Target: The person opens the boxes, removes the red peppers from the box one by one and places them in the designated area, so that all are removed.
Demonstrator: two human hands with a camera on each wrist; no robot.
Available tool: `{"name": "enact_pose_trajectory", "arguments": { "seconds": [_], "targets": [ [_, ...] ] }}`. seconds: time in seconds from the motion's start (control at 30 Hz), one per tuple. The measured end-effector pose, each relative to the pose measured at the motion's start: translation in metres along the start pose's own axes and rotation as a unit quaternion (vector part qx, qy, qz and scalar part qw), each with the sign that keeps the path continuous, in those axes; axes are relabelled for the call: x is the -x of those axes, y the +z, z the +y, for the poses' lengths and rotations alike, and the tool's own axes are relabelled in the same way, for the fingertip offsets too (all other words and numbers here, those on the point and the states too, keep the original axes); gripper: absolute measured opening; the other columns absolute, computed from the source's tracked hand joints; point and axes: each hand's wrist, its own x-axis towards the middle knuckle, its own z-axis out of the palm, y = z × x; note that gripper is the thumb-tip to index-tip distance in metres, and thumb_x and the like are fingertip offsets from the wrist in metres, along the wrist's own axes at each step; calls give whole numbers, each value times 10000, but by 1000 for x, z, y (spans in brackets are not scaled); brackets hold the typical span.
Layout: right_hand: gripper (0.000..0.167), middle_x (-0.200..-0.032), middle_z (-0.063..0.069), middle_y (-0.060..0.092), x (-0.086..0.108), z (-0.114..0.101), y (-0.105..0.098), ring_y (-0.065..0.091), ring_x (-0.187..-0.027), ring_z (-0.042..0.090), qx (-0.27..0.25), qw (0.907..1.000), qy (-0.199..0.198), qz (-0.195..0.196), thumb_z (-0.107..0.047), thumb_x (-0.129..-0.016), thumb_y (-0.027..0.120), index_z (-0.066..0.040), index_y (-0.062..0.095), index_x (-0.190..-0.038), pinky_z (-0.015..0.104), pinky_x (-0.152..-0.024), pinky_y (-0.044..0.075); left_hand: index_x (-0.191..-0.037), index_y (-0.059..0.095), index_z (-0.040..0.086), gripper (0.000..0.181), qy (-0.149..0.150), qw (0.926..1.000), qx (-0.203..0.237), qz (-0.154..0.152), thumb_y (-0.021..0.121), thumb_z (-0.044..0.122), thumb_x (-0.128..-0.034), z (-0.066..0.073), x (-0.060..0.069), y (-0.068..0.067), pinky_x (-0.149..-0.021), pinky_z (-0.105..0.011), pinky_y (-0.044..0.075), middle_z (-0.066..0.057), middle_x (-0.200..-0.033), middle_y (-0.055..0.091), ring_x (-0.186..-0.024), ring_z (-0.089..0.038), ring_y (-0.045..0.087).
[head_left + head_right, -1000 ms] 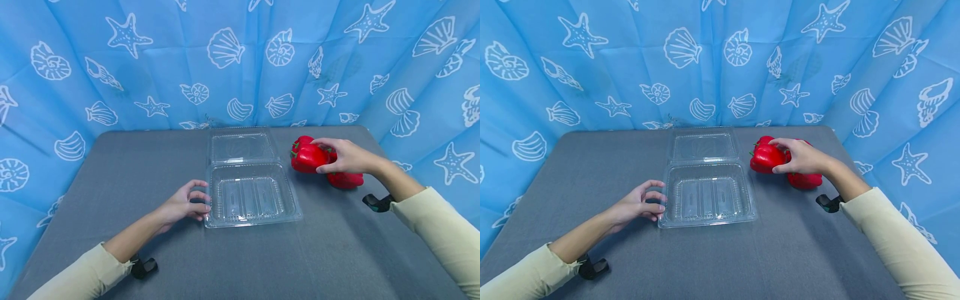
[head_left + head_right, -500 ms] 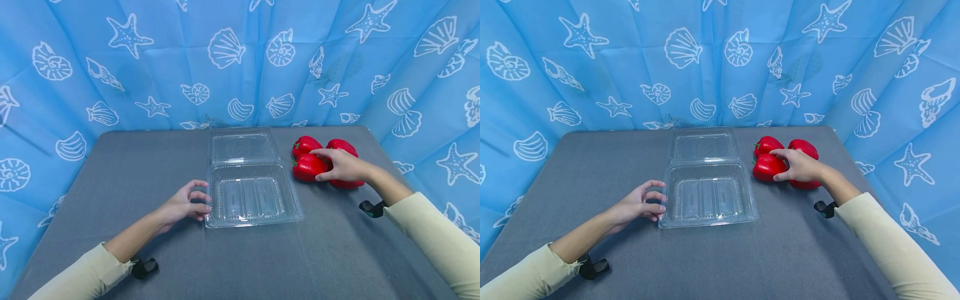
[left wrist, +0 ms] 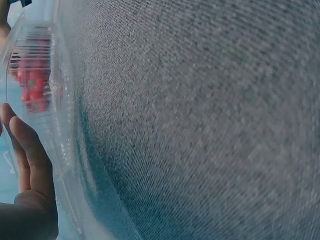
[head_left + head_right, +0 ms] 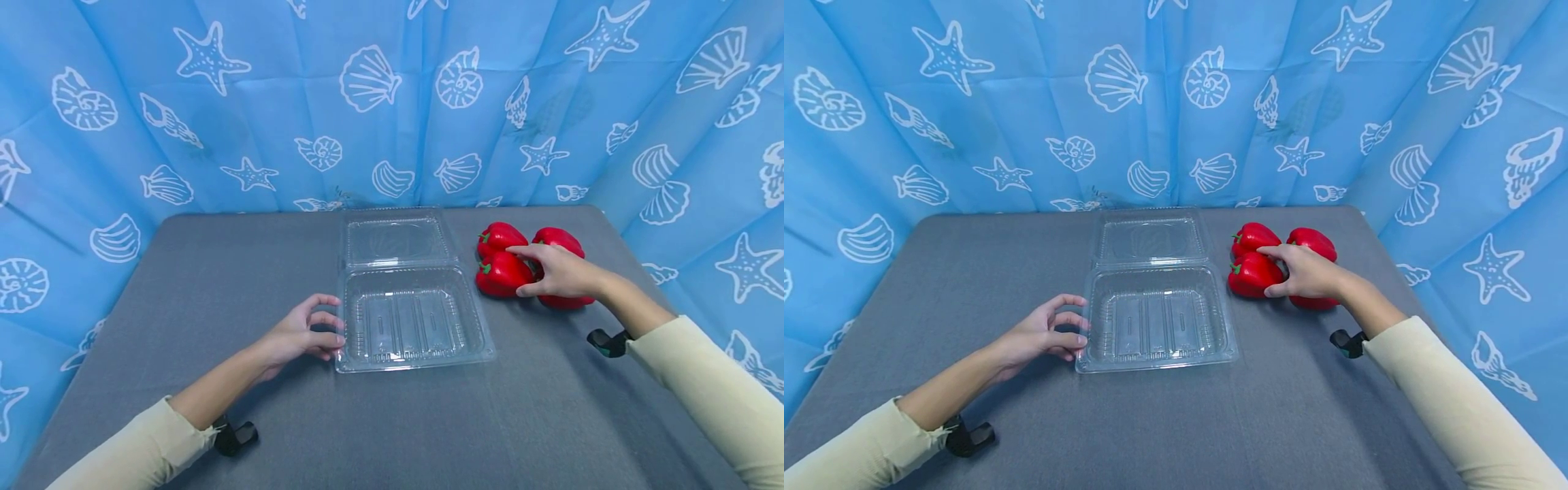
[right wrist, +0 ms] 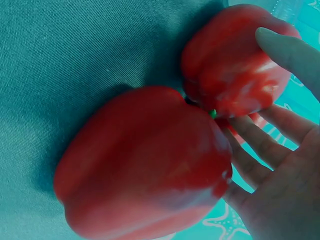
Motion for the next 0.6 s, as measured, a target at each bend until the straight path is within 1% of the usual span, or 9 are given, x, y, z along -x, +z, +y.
{"name": "enact_pose_trajectory", "arguments": {
  "seconds": [0.2,0.3,0.37,0.5,0.53,0.6],
  "targets": [
    [807,-1304,224,542,5,1,-7,499,-1161,404,-172,9997,-106,153,-230,-773,849,-6,458,-1443,531,-828,549,-1421,376,74,697,102,9993,-355,64,758,94,-838,3,1,-4,-704,-385,577,-152,-1119,624,-831,-238,689],
    [747,-1293,225,562,7,2,-11,524,-1150,398,-330,9991,-117,251,-221,-809,821,-3,468,-1430,550,-851,539,-1442,357,60,688,168,9982,-573,-10,735,128,-871,5,2,-7,-689,-395,580,-160,-1112,626,-815,-250,693],
    [718,-1293,230,565,8,3,-14,532,-1148,403,-390,9988,-48,277,-220,-835,798,0,462,-1430,556,-857,536,-1449,360,69,667,142,9975,-695,-13,720,175,-898,6,1,-9,-689,-399,581,-158,-1108,637,-809,-258,700],
    [692,-1328,251,537,8,4,-19,512,-1179,429,-412,9985,158,317,-241,-871,762,-2,446,-1438,578,-859,528,-1458,372,71,615,149,9957,-913,59,665,266,-954,12,1,-19,-708,-400,579,-201,-1126,623,-833,-276,710],
    [690,-1343,254,527,8,4,-21,505,-1191,433,-399,9984,213,325,-246,-877,757,-6,442,-1442,581,-862,527,-1458,377,72,597,148,9952,-964,86,651,267,-965,15,1,-22,-720,-412,579,-216,-1133,615,-844,-281,710],
    [678,-1362,258,519,8,4,-25,501,-1207,440,-397,9981,283,367,-245,-886,747,-10,442,-1444,593,-870,520,-1457,384,58,569,236,9930,-1159,74,626,258,-982,20,1,-30,-740,-443,578,-246,-1157,595,-877,-294,707]
  ]
}}
